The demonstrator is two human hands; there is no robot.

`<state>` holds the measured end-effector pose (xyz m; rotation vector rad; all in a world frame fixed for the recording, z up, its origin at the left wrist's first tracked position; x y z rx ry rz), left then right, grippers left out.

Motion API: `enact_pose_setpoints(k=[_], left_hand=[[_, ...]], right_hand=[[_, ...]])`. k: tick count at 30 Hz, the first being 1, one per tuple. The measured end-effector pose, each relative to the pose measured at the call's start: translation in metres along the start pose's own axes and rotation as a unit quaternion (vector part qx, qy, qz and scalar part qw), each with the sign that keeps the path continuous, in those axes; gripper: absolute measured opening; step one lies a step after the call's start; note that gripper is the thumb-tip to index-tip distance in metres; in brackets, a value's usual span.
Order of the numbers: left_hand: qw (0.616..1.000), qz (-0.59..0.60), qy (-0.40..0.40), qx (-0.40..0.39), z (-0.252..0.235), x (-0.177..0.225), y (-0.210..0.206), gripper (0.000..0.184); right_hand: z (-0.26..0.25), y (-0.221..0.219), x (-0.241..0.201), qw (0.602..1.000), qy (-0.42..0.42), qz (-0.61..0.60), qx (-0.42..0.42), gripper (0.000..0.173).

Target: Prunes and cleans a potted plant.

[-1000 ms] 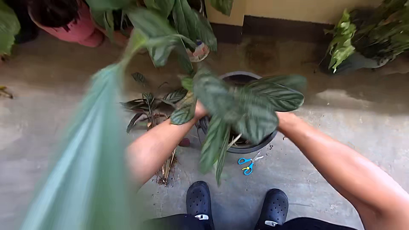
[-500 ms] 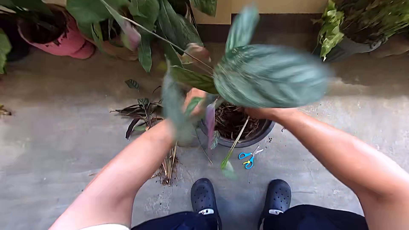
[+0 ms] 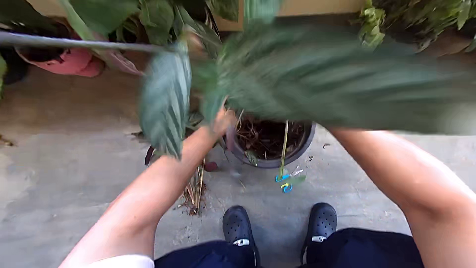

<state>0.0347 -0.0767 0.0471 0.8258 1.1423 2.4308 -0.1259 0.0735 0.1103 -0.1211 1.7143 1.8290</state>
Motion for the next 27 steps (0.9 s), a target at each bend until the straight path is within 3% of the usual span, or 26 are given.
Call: enact_pose_setpoints(k=[1,4,7,12,17,20,24,25,27], left_hand=[[0.997,-0.049,-0.051,0.003,-0.012,0.000,-0.007,0.036],[0.981,-0.009,-0.170,0.089,-0.024,-0.001,-0.008,0.047],[0.985,-0.004,-0.154,0.082,-0.039,-0.008,-0.012,0.060],[0.986,-0.060,-0.129,0.084,-0.029,-0.005,-0.009,0.061],[0.937,-0.037,-0.314,0.148,0.009,0.022,-0.024,0.062],[0.950,0.033,-0.293,0.100,0.014,0.032,-0.034,0.075],[0.973,0.031,-0.227,0.028,0.005,0.031,-0.042,0.094],[0.974,0.031,-0.224,0.023,0.005,0.030,-0.046,0.096],[0.976,0.058,-0.211,0.020,0.007,0.028,-0.050,0.099]], right_hand=[[-0.001,-0.011,0.009,1.000,0.002,-0.004,0.021,0.028],[-0.024,-0.023,0.018,1.000,-0.004,0.012,-0.014,0.026],[-0.029,0.002,0.006,0.997,-0.053,0.032,-0.044,0.025],[-0.015,0.012,0.004,0.994,-0.107,0.015,-0.033,0.025],[-0.011,0.034,-0.014,0.992,-0.114,-0.057,0.007,0.022],[-0.015,0.011,0.005,0.984,-0.123,-0.121,-0.044,0.028],[-0.013,0.001,0.034,0.971,-0.121,-0.160,-0.128,0.056],[-0.008,0.010,0.035,0.977,-0.110,-0.129,-0.126,0.055],[0.010,0.031,0.036,0.985,-0.083,-0.086,-0.127,0.036]])
Point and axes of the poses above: each hand's wrist, its own z-axis away from the middle knuckle, its own y-axis out of the back of the hand, x = y × z, the point moved 3 cm from there along -z, towards the middle knuckle, and after that the axes turned 2 degrees about z, right-handed, at the moved point
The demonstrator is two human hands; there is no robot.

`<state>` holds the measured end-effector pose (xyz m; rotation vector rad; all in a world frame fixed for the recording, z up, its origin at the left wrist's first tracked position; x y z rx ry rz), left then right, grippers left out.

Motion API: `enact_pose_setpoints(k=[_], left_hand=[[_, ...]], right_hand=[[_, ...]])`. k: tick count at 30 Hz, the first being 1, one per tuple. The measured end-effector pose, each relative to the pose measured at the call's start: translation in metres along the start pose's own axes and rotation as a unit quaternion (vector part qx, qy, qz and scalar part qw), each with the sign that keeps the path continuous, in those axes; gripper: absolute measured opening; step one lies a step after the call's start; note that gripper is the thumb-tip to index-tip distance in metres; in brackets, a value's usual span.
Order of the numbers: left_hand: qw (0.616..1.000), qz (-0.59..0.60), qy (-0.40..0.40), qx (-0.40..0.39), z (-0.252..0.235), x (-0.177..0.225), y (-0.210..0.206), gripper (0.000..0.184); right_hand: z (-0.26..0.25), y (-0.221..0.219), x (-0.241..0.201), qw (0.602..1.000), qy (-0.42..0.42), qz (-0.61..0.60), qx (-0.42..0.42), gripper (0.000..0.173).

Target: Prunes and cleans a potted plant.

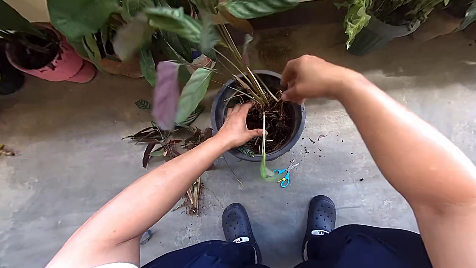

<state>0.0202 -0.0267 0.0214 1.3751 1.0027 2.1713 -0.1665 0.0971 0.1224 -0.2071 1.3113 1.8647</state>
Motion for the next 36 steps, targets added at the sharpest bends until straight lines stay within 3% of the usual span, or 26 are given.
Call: enact_pose_setpoints(k=[2,4,7,9,11,15,17,21,26,29,36], left_hand=[[0.998,0.060,0.025,0.006,0.000,-0.002,-0.001,0.099],[0.985,0.157,0.070,0.014,0.000,0.000,0.002,0.088],[0.939,0.315,0.127,0.055,-0.003,0.002,0.008,0.056],[0.901,0.390,0.177,0.063,-0.007,0.001,0.013,0.059],[0.879,0.422,0.208,0.073,-0.011,-0.002,0.015,0.062],[0.851,0.468,0.230,0.068,-0.012,-0.003,0.014,0.051],[0.841,0.486,0.230,0.057,-0.010,-0.002,0.015,0.048],[0.824,0.509,0.249,0.009,-0.003,-0.002,0.017,0.042],[0.853,0.448,0.241,-0.116,0.008,0.003,0.012,0.025],[0.870,0.416,0.203,-0.167,0.013,0.006,0.008,0.025],[0.832,0.499,0.216,-0.110,0.011,0.005,0.000,0.021]], right_hand=[[0.024,0.006,0.006,0.998,0.008,0.007,-0.055,0.018],[0.044,-0.008,0.017,0.986,-0.015,0.003,-0.164,0.014],[0.053,-0.076,0.042,0.944,-0.066,0.040,-0.321,0.018],[0.047,-0.140,0.063,0.928,-0.057,0.091,-0.356,0.019],[0.039,-0.196,0.080,0.927,-0.016,0.165,-0.336,0.023],[0.037,-0.262,0.102,0.923,0.042,0.220,-0.313,0.053],[0.040,-0.277,0.110,0.914,0.093,0.238,-0.315,0.046],[0.045,-0.287,0.120,0.892,0.159,0.276,-0.322,0.037],[0.042,-0.285,0.123,0.886,0.164,0.287,-0.324,0.031],[0.041,-0.277,0.122,0.893,0.150,0.296,-0.304,0.031],[0.040,-0.280,0.117,0.919,0.088,0.264,-0.280,0.032]])
Point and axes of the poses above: each hand's wrist, its own z-axis away from the middle knuckle, its own y-axis out of the back of the hand, x = y × z, the point moved 3 cm from there along -z, towards the middle knuckle, and after that the axes turned 2 degrees about z, right-handed, at the moved point
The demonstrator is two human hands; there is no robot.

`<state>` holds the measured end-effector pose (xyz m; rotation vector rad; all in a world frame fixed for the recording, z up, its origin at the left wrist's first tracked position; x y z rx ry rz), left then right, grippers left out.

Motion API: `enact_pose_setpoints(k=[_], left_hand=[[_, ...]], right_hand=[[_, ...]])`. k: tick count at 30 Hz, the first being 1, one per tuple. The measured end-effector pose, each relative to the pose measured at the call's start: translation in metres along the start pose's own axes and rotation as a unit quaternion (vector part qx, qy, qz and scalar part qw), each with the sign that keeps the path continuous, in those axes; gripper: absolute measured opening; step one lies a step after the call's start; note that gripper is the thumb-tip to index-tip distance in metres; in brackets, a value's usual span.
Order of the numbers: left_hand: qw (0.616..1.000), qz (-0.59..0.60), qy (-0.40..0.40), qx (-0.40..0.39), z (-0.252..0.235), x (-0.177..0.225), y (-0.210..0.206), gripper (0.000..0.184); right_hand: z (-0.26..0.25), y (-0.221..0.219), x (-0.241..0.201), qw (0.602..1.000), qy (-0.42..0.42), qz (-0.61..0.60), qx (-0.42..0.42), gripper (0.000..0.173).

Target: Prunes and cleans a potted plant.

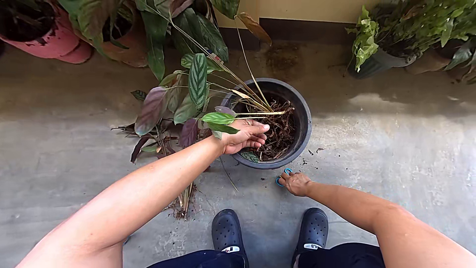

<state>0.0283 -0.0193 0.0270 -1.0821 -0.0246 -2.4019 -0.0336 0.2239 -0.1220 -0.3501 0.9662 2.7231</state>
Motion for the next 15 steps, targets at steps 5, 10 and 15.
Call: enact_pose_setpoints(k=[5,10,15], left_hand=[[1.000,0.021,0.002,0.007,0.003,-0.003,0.003,0.021],[1.000,0.023,-0.005,0.014,0.005,-0.004,0.007,0.020],[1.000,0.026,-0.010,0.005,0.003,-0.005,0.006,0.017]], right_hand=[[-0.005,0.009,-0.002,0.998,-0.057,-0.026,0.001,0.042],[-0.008,0.011,-0.010,0.998,-0.055,-0.021,-0.008,0.037],[-0.005,0.011,-0.004,0.995,-0.089,-0.003,-0.034,0.038]])
Point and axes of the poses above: each hand's wrist, its own z-axis away from the middle knuckle, its own y-axis out of the back of the hand, x = y × z, the point moved 3 cm from there along -z, towards the middle knuckle, and after that the axes turned 2 degrees about z, right-handed, at the moved point
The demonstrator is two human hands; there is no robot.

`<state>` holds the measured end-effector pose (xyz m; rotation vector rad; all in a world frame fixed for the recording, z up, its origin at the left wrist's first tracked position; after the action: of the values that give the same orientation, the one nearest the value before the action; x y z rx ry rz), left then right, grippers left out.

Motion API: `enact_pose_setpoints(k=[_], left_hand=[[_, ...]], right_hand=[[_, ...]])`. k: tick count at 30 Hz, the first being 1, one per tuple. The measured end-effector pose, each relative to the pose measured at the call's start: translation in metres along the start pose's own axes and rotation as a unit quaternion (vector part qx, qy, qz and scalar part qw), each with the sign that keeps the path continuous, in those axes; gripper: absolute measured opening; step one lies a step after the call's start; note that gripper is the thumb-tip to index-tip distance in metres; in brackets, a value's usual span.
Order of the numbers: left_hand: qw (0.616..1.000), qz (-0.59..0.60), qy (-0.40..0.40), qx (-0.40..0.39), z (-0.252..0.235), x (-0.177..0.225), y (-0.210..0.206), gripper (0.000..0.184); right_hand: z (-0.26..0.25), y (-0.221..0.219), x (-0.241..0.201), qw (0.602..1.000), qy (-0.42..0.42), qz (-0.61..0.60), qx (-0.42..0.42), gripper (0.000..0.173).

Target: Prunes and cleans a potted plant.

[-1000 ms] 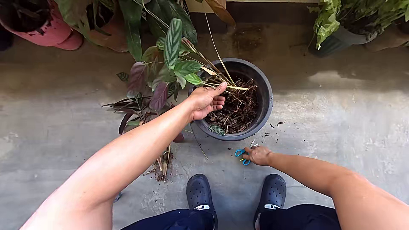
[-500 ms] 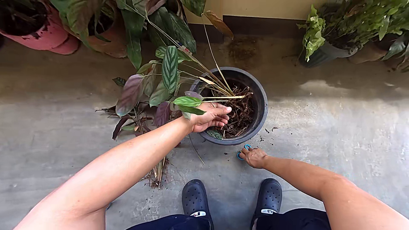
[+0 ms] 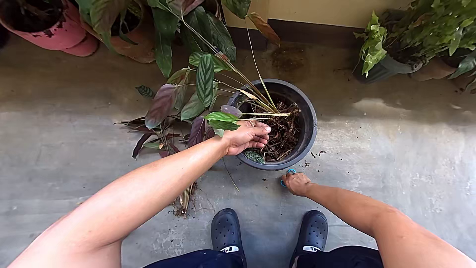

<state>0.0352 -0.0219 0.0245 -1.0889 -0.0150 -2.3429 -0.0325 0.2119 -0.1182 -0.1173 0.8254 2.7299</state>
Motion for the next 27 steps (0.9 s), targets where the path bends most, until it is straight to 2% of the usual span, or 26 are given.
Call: enact_pose_setpoints(k=[4,8,11,14,17,19,21,24,27], left_hand=[[0.999,-0.011,-0.030,-0.016,0.000,0.002,-0.002,0.017],[0.996,-0.060,-0.066,-0.024,0.005,-0.001,-0.002,0.021],[0.981,-0.159,-0.106,-0.037,0.003,-0.002,-0.007,0.026],[0.934,-0.276,-0.206,-0.090,0.005,-0.001,-0.017,0.031],[0.839,-0.419,-0.318,-0.141,0.020,0.000,-0.039,0.041],[0.790,-0.496,-0.306,-0.191,0.031,0.000,-0.056,0.053],[0.778,-0.509,-0.253,-0.268,0.038,-0.002,-0.073,0.053],[0.794,-0.471,-0.160,-0.351,0.044,-0.002,-0.090,0.036],[0.845,-0.387,-0.088,-0.359,0.044,-0.007,-0.087,0.035]], right_hand=[[0.028,0.030,0.023,0.999,-0.030,0.006,0.011,0.054],[0.068,0.070,0.057,0.994,-0.020,-0.088,0.068,0.035],[0.098,0.092,0.078,0.987,0.005,-0.135,0.093,0.028],[0.135,0.121,0.073,0.985,0.011,-0.169,0.040,0.026],[0.174,0.145,0.058,0.971,0.038,-0.234,0.024,0.024],[0.194,0.158,0.048,0.968,0.074,-0.235,0.051,0.022],[0.204,0.165,0.038,0.962,0.126,-0.206,0.129,0.026],[0.208,0.170,0.027,0.935,0.159,-0.142,0.282,0.029],[0.212,0.166,0.016,0.900,0.159,-0.036,0.404,0.024]])
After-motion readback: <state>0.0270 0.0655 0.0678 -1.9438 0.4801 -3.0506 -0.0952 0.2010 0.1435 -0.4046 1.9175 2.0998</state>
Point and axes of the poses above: each hand's wrist, its own z-axis away from the middle knuckle, its own y-axis out of the back of the hand, x = y × z, the point moved 3 cm from there along -z, towards the middle knuckle, and after that the axes turned 2 degrees about z, right-handed, at the moved point
